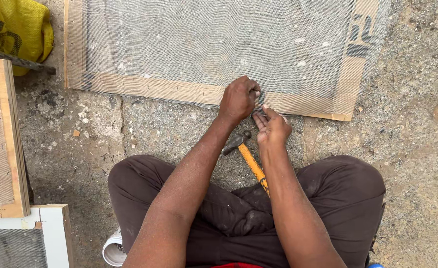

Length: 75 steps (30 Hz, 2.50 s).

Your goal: The person sits on the ground and secures a mesh screen to a wooden frame using a hammer and nails. They repeatedly pick up nails, position them along the frame's edge, and hammer them in to fasten the screen material.

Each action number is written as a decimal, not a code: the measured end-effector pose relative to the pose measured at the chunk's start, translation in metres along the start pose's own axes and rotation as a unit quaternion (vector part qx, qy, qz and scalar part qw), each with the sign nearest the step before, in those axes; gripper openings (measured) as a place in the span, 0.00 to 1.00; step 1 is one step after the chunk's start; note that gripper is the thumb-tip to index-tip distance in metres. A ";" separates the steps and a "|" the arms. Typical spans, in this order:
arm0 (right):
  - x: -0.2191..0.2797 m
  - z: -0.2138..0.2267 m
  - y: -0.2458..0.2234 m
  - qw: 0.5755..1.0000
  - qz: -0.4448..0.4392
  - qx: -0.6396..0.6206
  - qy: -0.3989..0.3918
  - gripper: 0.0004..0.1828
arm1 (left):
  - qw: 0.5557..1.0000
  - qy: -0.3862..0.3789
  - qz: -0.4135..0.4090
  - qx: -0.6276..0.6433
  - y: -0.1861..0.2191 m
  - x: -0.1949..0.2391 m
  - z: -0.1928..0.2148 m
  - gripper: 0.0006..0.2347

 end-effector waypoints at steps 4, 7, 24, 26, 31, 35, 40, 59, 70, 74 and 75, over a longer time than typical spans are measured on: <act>0.003 -0.003 -0.001 1.000 0.003 0.006 -0.001 0.30 | 1.000 0.006 0.023 0.013 -0.001 -0.001 0.000 0.02; 0.007 -0.002 -0.001 0.999 0.006 0.026 0.022 0.30 | 0.998 -0.032 0.054 -0.007 -0.001 -0.003 -0.003 0.04; -0.002 0.003 0.007 0.998 0.038 0.052 0.013 0.20 | 0.988 -0.074 -0.021 -0.134 0.005 -0.004 -0.003 0.03; -0.002 0.002 0.008 0.998 0.037 0.047 0.002 0.20 | 0.989 -0.083 -0.008 -0.124 0.005 -0.005 -0.001 0.03; 0.002 -0.001 0.008 0.997 0.047 0.054 0.015 0.21 | 0.988 -0.080 0.015 -0.129 0.004 -0.007 -0.004 0.03; 0.006 -0.001 0.006 0.997 0.051 0.058 0.017 0.19 | 0.984 -0.091 0.023 -0.151 0.002 -0.012 -0.013 0.02; 0.011 -0.003 0.005 0.992 0.057 0.112 0.025 0.16 | 0.960 -0.154 0.063 -0.225 0.003 -0.018 -0.020 0.03; 0.001 0.003 0.009 0.993 0.050 0.107 0.024 0.18 | 0.999 -0.026 -0.009 0.033 -0.015 0.023 -0.001 0.04; 0.019 0.033 -0.028 0.917 -0.006 0.387 -0.097 0.20 | 0.999 -0.006 -0.032 0.029 -0.022 0.023 -0.005 0.03; 0.073 0.072 -0.034 0.629 0.088 0.723 -0.270 0.30 | 0.999 -0.007 -0.031 0.015 -0.026 0.024 -0.012 0.03; 0.088 0.075 -0.032 0.563 0.137 0.749 -0.321 0.34 | 0.999 -0.008 -0.030 0.016 -0.027 0.027 -0.013 0.03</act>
Point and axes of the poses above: each hand's wrist, its own x-axis away from the middle knuckle, its own z-axis out of the back of the hand, y = z × x, the point moved 1 cm from there along -x, towards the middle knuckle, and after that the axes turned 2 degrees about z, right-handed, at the moved point
